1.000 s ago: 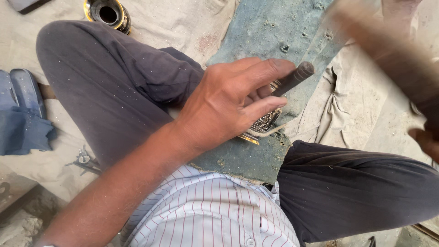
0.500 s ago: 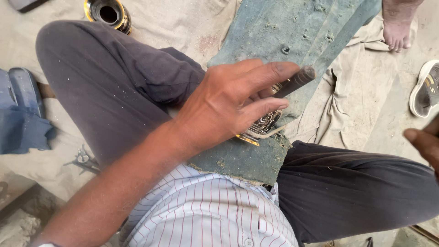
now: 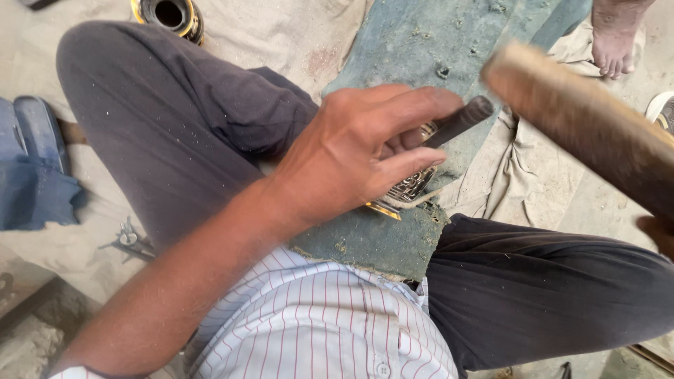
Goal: The person sits cross-legged with a green sandbag anvil on their lap and decorates a small brass pot. They hold a steel punch against the pot's surface with one hand and repeatedly strike the punch with a wooden mallet held in the other hand, rotating the pot to work new areas of the pattern.
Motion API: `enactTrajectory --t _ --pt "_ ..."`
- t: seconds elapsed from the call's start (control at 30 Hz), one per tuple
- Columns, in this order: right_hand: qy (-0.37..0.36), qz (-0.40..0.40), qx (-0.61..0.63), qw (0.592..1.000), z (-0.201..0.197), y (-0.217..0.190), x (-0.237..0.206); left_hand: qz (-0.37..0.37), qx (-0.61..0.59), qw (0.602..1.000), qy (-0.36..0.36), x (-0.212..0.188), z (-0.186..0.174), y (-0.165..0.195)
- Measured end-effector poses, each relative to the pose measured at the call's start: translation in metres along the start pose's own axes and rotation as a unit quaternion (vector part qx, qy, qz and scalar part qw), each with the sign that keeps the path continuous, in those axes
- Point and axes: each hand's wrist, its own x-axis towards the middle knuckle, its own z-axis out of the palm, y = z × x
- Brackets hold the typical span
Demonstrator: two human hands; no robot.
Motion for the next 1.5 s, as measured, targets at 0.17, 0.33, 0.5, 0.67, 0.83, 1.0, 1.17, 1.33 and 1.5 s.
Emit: enactTrajectory --t 0.17,0.33,0.5,0.67,0.83,1.0,1.17,1.33,1.5 --pt "-0.048 0.091 0.067 0.992 -0.002 -0.007 -0.008 0.004 -0.008 1.0 -0.006 0.0 -0.001 0.0" --pt "0.01 -0.03 0.03 0.999 -0.009 0.004 -0.027 0.016 0.007 1.0 0.003 -0.002 -0.003 0.001" --pt "0.004 -0.019 0.012 1.0 0.004 0.018 -0.011 0.026 -0.005 1.0 0.01 -0.001 -0.002 0.0" --pt "-0.005 -0.01 0.012 1.0 0.009 0.024 -0.011 0.031 0.014 0.999 0.008 -0.001 0.0 -0.003" --pt "-0.004 -0.018 0.016 1.0 0.005 0.02 -0.02 0.02 0.002 1.0 0.006 -0.005 0.0 -0.005" --pt "-0.008 -0.016 0.019 1.0 -0.001 0.017 -0.021 0.042 0.006 0.999 -0.001 -0.005 0.001 -0.009" --pt "-0.025 -0.01 0.03 0.999 -0.005 0.017 -0.029 0.033 0.007 0.999 -0.02 -0.002 -0.001 -0.011" --pt "-0.054 0.018 0.038 0.998 -0.022 0.0 -0.039 0.044 -0.005 0.999 -0.012 -0.003 -0.004 -0.01" --pt "-0.066 0.021 0.06 0.996 -0.02 -0.006 -0.049 0.04 -0.013 0.999 -0.014 -0.003 -0.006 -0.008"
